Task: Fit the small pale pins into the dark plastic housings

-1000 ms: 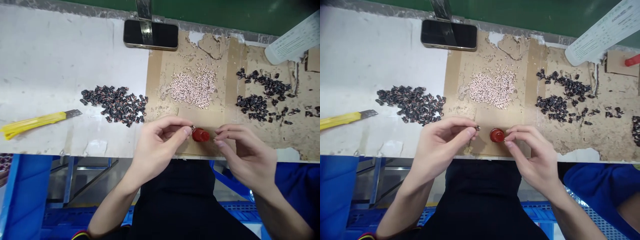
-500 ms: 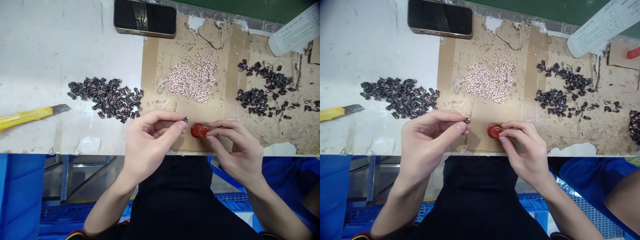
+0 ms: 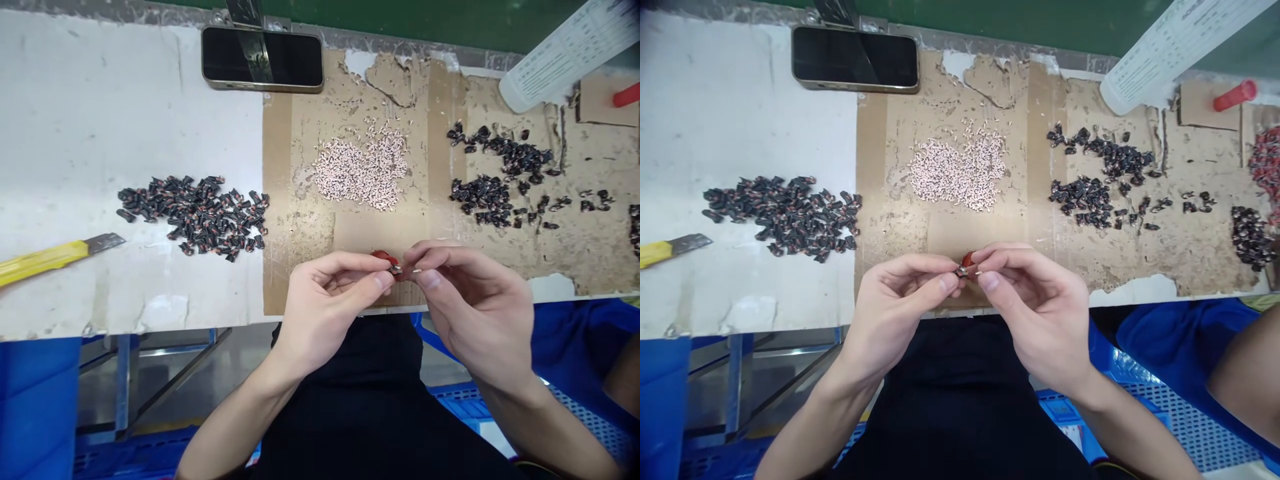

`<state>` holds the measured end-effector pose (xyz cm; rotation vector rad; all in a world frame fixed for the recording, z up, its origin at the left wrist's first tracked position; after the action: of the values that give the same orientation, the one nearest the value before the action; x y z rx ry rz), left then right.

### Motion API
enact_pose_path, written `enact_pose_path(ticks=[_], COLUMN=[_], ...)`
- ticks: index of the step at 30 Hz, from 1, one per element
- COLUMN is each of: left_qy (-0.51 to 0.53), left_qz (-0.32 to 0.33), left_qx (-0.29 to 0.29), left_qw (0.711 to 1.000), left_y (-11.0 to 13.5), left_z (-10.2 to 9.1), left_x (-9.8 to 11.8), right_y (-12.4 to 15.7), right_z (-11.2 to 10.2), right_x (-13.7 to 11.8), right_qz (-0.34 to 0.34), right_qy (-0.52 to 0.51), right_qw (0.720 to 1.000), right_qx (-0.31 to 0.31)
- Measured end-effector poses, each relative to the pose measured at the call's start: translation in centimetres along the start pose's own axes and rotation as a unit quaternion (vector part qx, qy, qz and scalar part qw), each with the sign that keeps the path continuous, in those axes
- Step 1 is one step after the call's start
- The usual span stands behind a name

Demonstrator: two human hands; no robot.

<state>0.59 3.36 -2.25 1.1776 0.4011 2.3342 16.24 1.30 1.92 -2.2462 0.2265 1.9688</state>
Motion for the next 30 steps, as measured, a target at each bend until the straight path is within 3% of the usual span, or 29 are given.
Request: enact_pose_path(ticks=[10,16,21,30], left_qy=[-0.001,-0.018,0.035,0.079], left_qz=[-0.001,-0.004,-0.017,-0.057], left_qx=[0.002,0.030,0.024,0.022], left_qw=[1.000,0.999,0.999,0.995], left_y=[0.24,0.62,0.91,0.79], left_z=[0.28,0.44,0.44,0.83], left_x=[0.32,0.86,0.31,0.11], right_y=[0.06,-0.18,-0.12,-0.22], right_z=[0.30,0.34,0.25,-0.13], right_x=[-0.28,0.11,0.66,-0.34], right_qz=[-0.011,0.000,-0.002,-0.133], right_qy=[0.036,0.007,-0.025,0.068], right_qw=[0.999,1.000,1.000,0.989], right_qx=[0.006,-0.007,-0.006,-0.002])
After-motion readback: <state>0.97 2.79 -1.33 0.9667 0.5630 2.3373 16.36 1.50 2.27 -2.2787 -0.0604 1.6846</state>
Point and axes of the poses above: each hand's wrist, its own y-axis away from the middle knuckle, its own z-axis out of the palm, x = y × z, the point moved 5 cm from there along -y, towards the middle knuckle, and after that the axes turned 4 degrees about x, right-handed, at the moved point
